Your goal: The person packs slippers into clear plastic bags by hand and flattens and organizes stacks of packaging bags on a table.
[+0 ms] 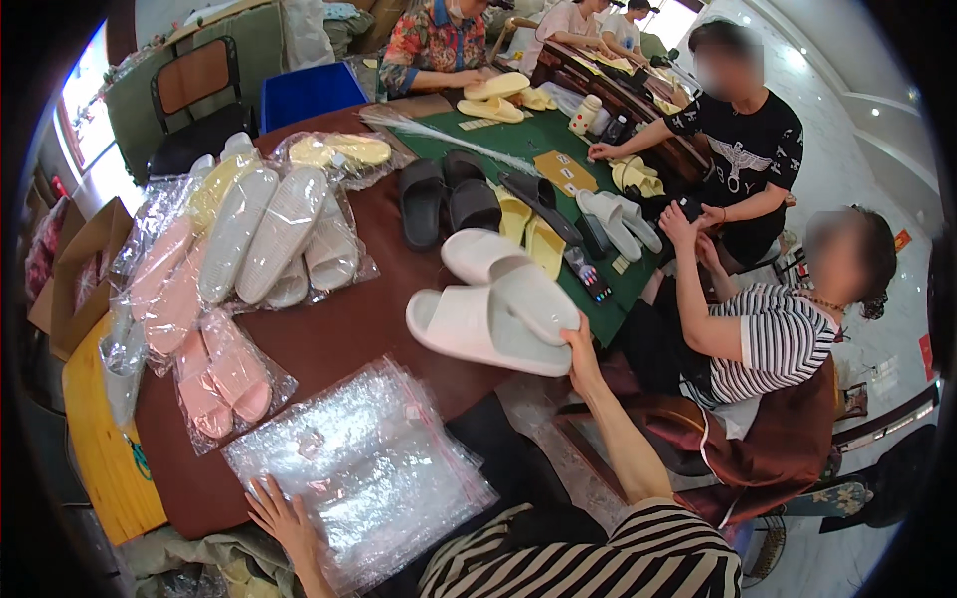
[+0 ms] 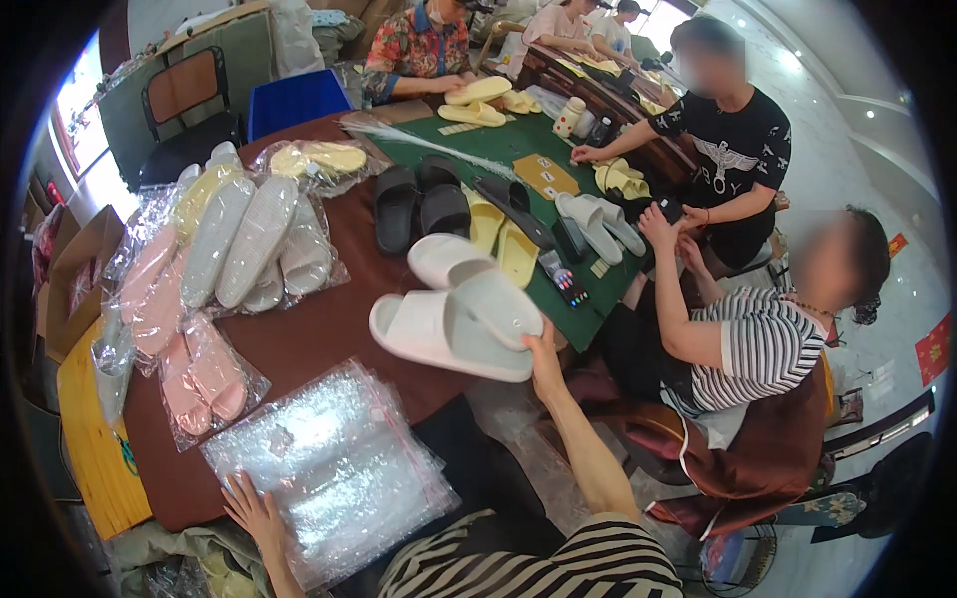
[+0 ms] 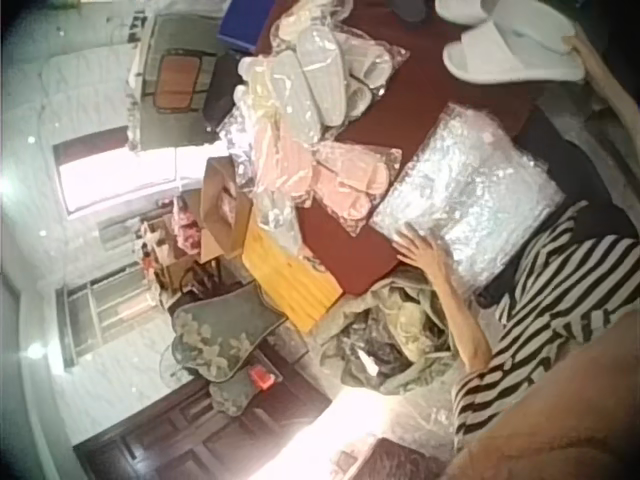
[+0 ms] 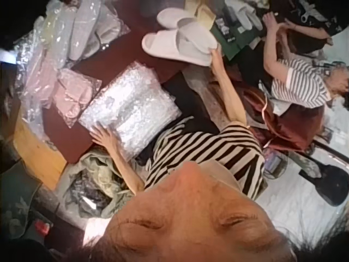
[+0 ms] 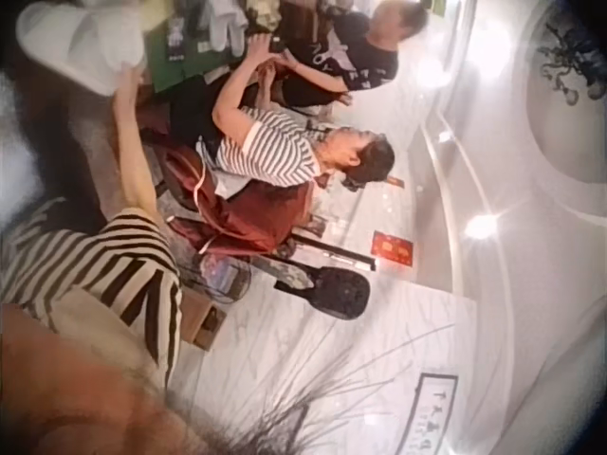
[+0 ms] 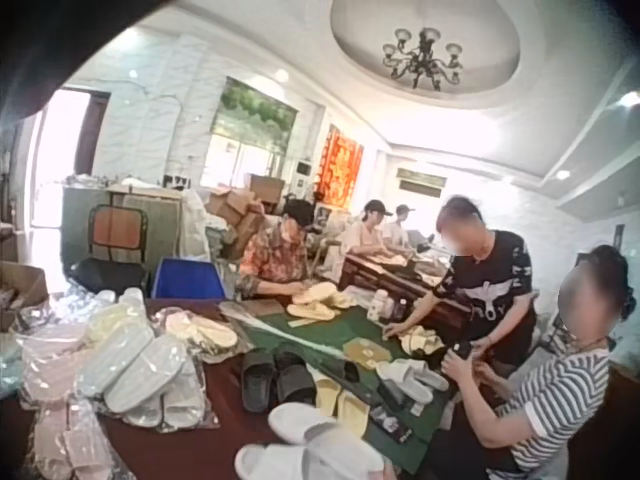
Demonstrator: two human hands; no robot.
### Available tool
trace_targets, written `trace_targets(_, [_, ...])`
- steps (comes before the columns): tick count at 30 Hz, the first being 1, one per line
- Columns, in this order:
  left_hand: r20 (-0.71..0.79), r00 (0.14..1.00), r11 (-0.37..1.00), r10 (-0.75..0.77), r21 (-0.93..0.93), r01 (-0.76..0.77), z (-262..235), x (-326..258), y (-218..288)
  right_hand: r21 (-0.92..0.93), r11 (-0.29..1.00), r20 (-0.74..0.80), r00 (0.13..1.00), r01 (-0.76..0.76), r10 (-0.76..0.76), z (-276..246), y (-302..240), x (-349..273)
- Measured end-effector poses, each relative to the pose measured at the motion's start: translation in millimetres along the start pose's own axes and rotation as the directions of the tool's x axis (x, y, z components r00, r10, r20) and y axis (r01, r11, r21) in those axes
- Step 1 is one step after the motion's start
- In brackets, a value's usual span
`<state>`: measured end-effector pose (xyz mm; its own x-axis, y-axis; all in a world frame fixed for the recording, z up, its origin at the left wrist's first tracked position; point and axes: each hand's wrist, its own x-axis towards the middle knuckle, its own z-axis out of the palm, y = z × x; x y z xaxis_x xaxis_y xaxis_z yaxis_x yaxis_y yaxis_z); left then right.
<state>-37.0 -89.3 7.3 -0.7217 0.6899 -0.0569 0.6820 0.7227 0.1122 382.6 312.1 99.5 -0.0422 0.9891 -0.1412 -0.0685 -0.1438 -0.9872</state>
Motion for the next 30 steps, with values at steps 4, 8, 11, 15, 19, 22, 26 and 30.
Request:
trace_targets(4, [0.027,1.0,1.0,-0.005,-0.005,0.006,-2,0,2,0.167,0.976,-0.067,0.989,0.14,-0.13,29,-17,67])
trace_targets(8, [0.045,0.999,1.0,-0.002,-0.012,0.002,5,-3,-3,0.155,0.968,-0.191,0.967,0.199,-0.168,73,-33,154])
trace_targets(11, [0.05,0.999,1.0,0.018,0.003,-0.018,3,1,3,0.047,0.976,-0.313,0.931,0.211,-0.186,95,-36,210])
trace_targets(15, [0.085,0.996,1.0,-0.012,0.021,0.011,-3,-1,0,0.048,0.995,-0.3,0.951,0.087,-0.069,117,-38,226])
trace_targets(19, [0.054,0.998,1.0,0.015,0.003,-0.015,-1,-1,-1,0.25,0.961,-0.141,0.987,0.116,-0.082,103,-20,213])
trace_targets(22, [-0.004,0.999,0.997,0.047,-0.055,-0.047,9,3,-13,-0.006,0.983,-0.21,0.961,0.183,-0.181,88,0,188])
trace_targets(26, [-0.048,0.998,0.989,0.05,-0.14,-0.056,-11,-9,-12,-0.027,0.96,0.195,0.943,0.278,-0.268,150,7,79])
trace_targets(30, [-0.07,0.993,0.988,0.096,-0.117,-0.104,-13,6,0,-0.079,0.66,0.863,0.383,0.747,-0.33,219,-34,-67])
